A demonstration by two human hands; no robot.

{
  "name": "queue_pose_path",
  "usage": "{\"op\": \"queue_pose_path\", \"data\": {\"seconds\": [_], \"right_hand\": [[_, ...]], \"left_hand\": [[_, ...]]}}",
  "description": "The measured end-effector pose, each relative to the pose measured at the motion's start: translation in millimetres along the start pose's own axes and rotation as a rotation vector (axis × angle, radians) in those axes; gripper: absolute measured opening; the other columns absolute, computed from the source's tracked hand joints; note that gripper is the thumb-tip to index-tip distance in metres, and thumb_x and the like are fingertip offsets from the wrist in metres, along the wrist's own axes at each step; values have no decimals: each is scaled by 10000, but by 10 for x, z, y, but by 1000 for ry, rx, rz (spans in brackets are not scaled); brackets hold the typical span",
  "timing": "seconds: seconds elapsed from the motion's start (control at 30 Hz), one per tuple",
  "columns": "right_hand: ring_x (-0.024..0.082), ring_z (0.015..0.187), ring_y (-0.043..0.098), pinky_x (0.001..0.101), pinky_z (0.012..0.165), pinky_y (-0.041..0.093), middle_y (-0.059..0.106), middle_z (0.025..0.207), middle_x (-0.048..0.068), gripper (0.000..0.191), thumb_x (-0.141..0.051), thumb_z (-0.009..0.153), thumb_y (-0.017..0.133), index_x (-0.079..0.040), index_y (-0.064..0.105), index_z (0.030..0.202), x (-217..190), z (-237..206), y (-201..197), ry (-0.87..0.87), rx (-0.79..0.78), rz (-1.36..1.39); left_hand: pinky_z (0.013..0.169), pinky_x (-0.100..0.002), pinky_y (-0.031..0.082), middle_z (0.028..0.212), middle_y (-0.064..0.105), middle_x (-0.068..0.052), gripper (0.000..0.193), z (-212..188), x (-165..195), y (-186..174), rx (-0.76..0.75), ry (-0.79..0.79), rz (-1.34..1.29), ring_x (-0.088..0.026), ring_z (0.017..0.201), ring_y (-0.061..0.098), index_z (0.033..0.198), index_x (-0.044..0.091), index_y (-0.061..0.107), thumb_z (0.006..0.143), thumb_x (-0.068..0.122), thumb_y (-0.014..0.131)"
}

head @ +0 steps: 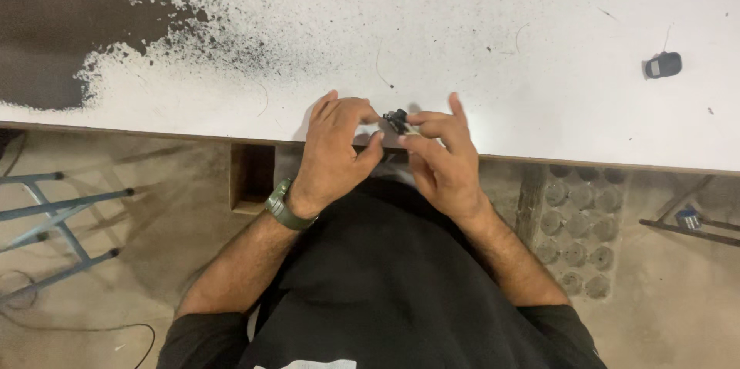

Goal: The person sits at a white workbench assembling small black plastic components. They pick up a black housing, insert a small metal insert into it by hand, press the parts together, and set the finished assembly aside, repeating the process one piece at a time.

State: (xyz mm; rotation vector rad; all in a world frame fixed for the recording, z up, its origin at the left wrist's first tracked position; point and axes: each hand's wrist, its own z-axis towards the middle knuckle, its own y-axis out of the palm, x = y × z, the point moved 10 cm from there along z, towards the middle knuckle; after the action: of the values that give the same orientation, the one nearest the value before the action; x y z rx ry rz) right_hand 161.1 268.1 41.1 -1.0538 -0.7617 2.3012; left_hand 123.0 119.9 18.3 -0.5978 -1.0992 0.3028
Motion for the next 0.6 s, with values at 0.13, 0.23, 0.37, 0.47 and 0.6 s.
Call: {"op": "queue_pose_path", "data": {"seconds": [0.13,0.23,0.37,0.47,0.6], "right_hand": [[297,1268,575,627,1307,178,555,1072,77,308,-51,861,815,-115,730,1150,185,-25,-55,122,4,-136],[331,1256,507,669,1230,93,538,1115,106,480,-239,787,909,-76,723,1198,215,-17,94,135,-58,-187],[287,1261,521,674,1265,106,545,1118,62,410,-209,828,896,-100,744,1193,254,-14,161,129,-54,-208],[284,1252,529,679,1269,106,543,1105,57,389,-203,819,894,-102,749,1165,291,-38,158,122,-54,-206],[283,1232,531,685,1266,115,542,1083,52,368,-203,813,901,-102,753,1134,338,-73,133,134,-16,-204]], "left_hand": [[1023,-475,414,992,670,-43,471,79,7,-27,-55,11,46,-267,986,623,1280,9,636,843,132,761],[955,-448,450,907,647,-14,250,142,28,-17,-61,5,140,-240,921,618,1131,97,723,892,130,791],[908,-423,473,1079,628,-42,149,168,122,-55,-15,63,56,-220,979,615,1037,100,722,904,102,790],[947,-426,480,1198,618,-59,157,146,174,-57,-13,130,69,-255,1107,607,1025,74,703,892,84,786],[1009,-439,483,1295,603,-82,155,78,189,-47,-4,181,168,-274,1207,592,1015,75,698,883,82,780]]}}
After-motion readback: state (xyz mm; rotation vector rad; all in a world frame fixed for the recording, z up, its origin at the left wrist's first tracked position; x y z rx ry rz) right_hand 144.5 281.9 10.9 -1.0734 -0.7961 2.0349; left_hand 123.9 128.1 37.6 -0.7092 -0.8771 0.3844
